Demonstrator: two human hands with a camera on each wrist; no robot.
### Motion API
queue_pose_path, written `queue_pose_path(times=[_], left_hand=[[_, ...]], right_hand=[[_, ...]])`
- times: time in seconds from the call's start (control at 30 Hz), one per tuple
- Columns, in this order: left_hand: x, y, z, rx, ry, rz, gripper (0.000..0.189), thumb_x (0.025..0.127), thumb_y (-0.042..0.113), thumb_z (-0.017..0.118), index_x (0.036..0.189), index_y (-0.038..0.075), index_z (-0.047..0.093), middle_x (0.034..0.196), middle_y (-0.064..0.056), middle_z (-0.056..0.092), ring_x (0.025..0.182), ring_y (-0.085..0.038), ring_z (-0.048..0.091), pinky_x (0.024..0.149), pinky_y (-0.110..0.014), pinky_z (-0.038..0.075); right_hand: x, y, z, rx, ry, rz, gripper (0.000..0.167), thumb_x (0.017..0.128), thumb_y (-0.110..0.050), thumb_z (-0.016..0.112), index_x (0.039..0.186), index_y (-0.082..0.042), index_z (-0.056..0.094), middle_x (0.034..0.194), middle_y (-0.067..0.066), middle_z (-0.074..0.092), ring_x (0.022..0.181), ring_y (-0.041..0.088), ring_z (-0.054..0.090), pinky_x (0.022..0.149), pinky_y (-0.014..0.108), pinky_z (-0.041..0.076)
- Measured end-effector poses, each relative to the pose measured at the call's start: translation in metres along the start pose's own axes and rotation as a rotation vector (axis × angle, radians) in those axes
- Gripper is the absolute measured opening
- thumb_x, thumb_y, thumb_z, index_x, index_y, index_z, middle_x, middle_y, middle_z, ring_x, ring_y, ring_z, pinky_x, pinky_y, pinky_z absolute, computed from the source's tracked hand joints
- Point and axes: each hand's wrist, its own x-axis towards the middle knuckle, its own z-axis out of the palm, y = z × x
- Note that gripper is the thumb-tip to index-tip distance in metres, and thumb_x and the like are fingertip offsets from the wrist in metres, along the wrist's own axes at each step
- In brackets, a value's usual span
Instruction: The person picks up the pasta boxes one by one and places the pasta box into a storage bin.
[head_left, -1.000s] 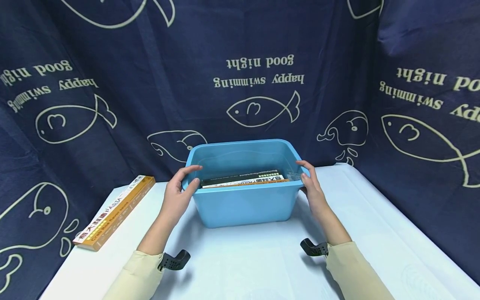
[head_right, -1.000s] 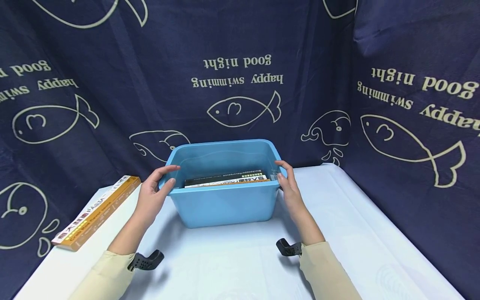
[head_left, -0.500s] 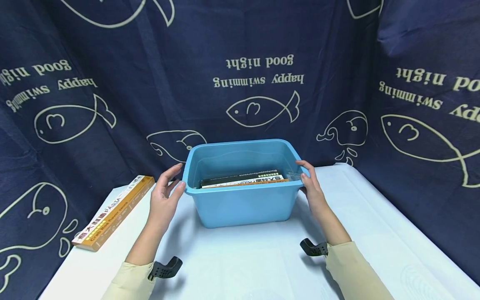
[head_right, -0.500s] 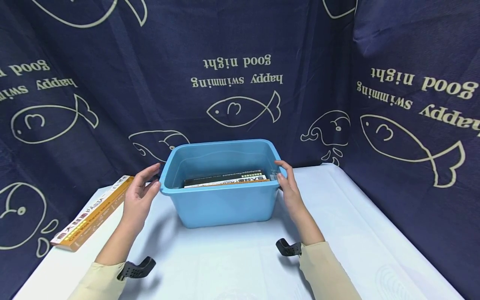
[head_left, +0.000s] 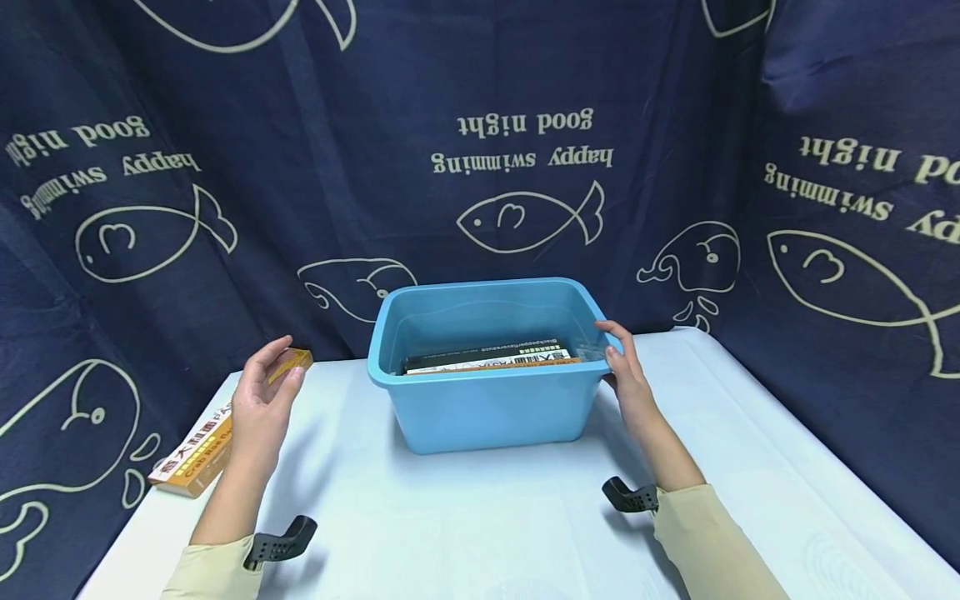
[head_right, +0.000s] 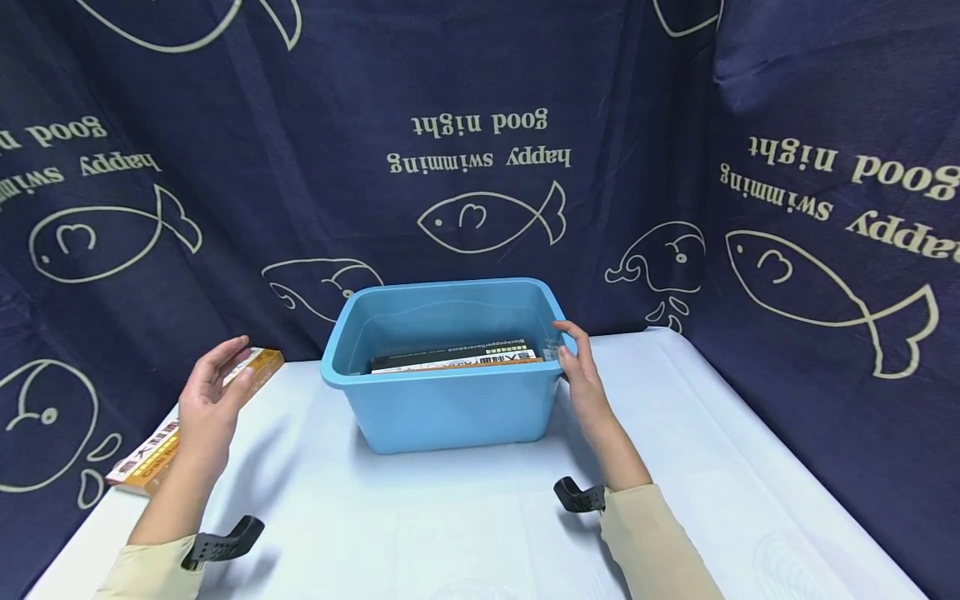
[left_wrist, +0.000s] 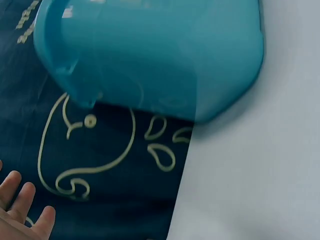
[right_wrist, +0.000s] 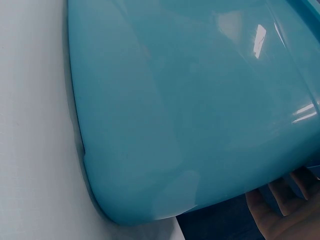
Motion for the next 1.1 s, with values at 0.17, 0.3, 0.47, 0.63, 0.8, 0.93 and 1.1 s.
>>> queue_pose_path(times=[0.17,0.3,0.47,0.63,0.8,0.93,1.1], left_hand=[[0.002,-0.010,-0.015,0.047,0.068,-0.046,0.047,0.101,0.017,0.057,0.147,0.019,0.046,0.148,0.004,0.050,0.133,-0.004,0.049,0.100,-0.005,0.042],[0.000,-0.017,-0.022,0.097,0.102,-0.092,0.047,0.101,0.021,0.058,0.147,0.020,0.046,0.148,0.003,0.050,0.131,-0.004,0.051,0.096,-0.003,0.042],[-0.001,-0.023,-0.029,0.162,0.145,-0.129,0.048,0.101,0.024,0.058,0.147,0.023,0.046,0.149,0.003,0.049,0.134,-0.007,0.049,0.101,-0.004,0.039],[0.001,-0.027,-0.038,0.153,0.182,-0.222,0.050,0.101,0.027,0.058,0.148,0.027,0.044,0.154,0.005,0.046,0.141,-0.013,0.046,0.101,-0.005,0.040],[0.003,-0.031,-0.048,0.077,0.230,-0.267,0.051,0.099,0.023,0.061,0.147,0.025,0.046,0.153,0.005,0.047,0.141,-0.012,0.045,0.097,-0.001,0.040],[0.005,-0.032,-0.056,0.081,0.256,-0.286,0.052,0.098,0.022,0.062,0.147,0.025,0.046,0.154,0.005,0.046,0.141,-0.009,0.045,0.103,-0.005,0.038],[0.005,-0.038,-0.063,0.164,0.270,-0.310,0.055,0.099,0.027,0.060,0.151,0.026,0.042,0.159,0.005,0.041,0.145,-0.010,0.041,0.120,-0.026,0.031]], right_hand=[[0.000,-0.001,0.000,0.008,-0.001,-0.003,0.053,0.102,-0.037,0.030,0.152,-0.022,0.025,0.166,0.008,0.010,0.153,0.038,0.014,0.117,0.073,0.012],[-0.001,-0.001,0.001,0.013,-0.004,-0.004,0.052,0.102,-0.036,0.030,0.152,-0.021,0.025,0.166,0.009,0.010,0.152,0.039,0.014,0.117,0.073,0.012],[-0.001,0.000,0.000,0.011,-0.009,-0.008,0.053,0.102,-0.037,0.029,0.153,-0.021,0.025,0.166,0.009,0.009,0.153,0.039,0.013,0.117,0.073,0.011],[-0.001,0.000,0.000,0.012,-0.004,-0.013,0.053,0.102,-0.038,0.030,0.152,-0.022,0.025,0.166,0.008,0.010,0.153,0.039,0.013,0.117,0.074,0.011],[-0.001,0.000,0.001,0.015,-0.002,-0.009,0.053,0.102,-0.035,0.030,0.153,-0.021,0.025,0.166,0.009,0.010,0.152,0.040,0.014,0.116,0.074,0.012],[-0.001,-0.001,0.001,0.009,-0.002,-0.011,0.053,0.102,-0.036,0.030,0.153,-0.021,0.025,0.166,0.009,0.009,0.153,0.039,0.013,0.116,0.074,0.011],[-0.001,-0.001,0.000,0.003,-0.002,-0.010,0.053,0.102,-0.037,0.030,0.153,-0.021,0.025,0.167,0.009,0.009,0.153,0.040,0.012,0.116,0.074,0.010]])
